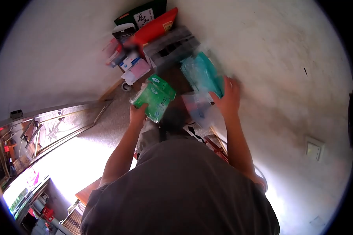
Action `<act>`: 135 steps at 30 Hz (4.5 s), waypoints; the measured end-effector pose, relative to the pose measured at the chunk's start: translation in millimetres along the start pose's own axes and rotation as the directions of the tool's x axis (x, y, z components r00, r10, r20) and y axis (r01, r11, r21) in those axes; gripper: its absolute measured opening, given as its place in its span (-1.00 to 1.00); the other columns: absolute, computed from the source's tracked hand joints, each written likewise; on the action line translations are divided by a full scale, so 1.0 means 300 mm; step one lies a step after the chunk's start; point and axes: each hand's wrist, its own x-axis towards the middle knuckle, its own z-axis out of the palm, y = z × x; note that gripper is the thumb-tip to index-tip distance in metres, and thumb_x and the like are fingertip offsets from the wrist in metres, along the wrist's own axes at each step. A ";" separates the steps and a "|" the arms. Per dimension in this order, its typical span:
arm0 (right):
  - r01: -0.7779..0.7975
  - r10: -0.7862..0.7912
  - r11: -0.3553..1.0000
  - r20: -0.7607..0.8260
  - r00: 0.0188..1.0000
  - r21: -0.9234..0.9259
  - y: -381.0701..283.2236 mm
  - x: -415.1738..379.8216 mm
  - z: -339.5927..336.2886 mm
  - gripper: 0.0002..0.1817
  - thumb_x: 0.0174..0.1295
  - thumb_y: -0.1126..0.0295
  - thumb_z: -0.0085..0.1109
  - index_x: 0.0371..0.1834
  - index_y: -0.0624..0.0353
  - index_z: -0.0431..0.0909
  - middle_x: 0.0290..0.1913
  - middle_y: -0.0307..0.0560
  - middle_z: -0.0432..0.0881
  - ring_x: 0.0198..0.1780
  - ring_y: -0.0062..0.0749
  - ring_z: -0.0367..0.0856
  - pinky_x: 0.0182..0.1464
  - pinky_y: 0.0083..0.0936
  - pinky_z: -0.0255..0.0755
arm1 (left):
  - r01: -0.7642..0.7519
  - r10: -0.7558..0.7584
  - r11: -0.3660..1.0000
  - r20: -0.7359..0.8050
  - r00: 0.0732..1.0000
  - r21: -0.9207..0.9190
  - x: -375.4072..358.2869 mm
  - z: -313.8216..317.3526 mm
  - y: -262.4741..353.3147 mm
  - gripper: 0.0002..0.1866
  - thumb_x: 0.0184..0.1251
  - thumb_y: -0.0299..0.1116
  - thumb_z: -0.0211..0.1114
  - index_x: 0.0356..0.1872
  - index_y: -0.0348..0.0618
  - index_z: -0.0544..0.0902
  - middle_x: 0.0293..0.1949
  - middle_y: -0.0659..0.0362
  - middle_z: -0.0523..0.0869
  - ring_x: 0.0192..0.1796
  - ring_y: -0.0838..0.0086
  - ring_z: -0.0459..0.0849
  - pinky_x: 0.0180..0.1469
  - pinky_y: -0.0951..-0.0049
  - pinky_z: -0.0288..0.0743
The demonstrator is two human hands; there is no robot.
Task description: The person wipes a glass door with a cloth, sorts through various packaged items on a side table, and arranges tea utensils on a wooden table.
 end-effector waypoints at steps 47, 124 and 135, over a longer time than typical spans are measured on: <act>-0.445 0.018 0.577 0.534 0.845 0.685 -0.315 -0.158 0.064 0.01 0.01 0.13 0.60 0.54 0.14 0.28 0.28 0.15 0.57 0.36 -0.19 0.52 0.30 -0.32 0.46 | 0.009 0.079 0.993 0.722 0.687 -0.117 -0.042 -0.128 0.288 -0.38 0.27 -0.53 0.34 0.38 -0.26 0.42 0.23 0.07 0.62 0.27 0.30 0.58 0.35 0.24 0.42; -0.792 0.783 0.599 0.288 0.550 -0.117 -0.414 -0.333 0.897 -0.16 -0.01 0.07 0.46 0.36 0.17 0.42 0.17 0.38 0.48 0.25 0.34 0.42 0.28 0.12 0.37 | -0.604 0.239 0.200 0.560 0.794 0.771 0.876 0.022 0.093 -0.20 0.18 -0.27 0.48 0.43 -0.23 0.30 0.26 -0.21 0.42 0.27 -0.12 0.50 0.23 0.05 0.54; -0.778 0.770 0.618 0.285 0.571 -0.110 -0.365 -0.311 0.922 -0.53 0.13 0.24 0.29 0.15 0.04 0.59 0.08 0.16 0.62 0.13 0.22 0.55 0.12 0.09 0.51 | -0.558 0.262 0.545 0.505 0.823 0.626 0.830 -0.080 0.105 -0.22 0.06 -0.27 0.52 0.30 -0.29 0.36 0.06 -0.20 0.66 0.11 -0.09 0.68 0.10 0.04 0.60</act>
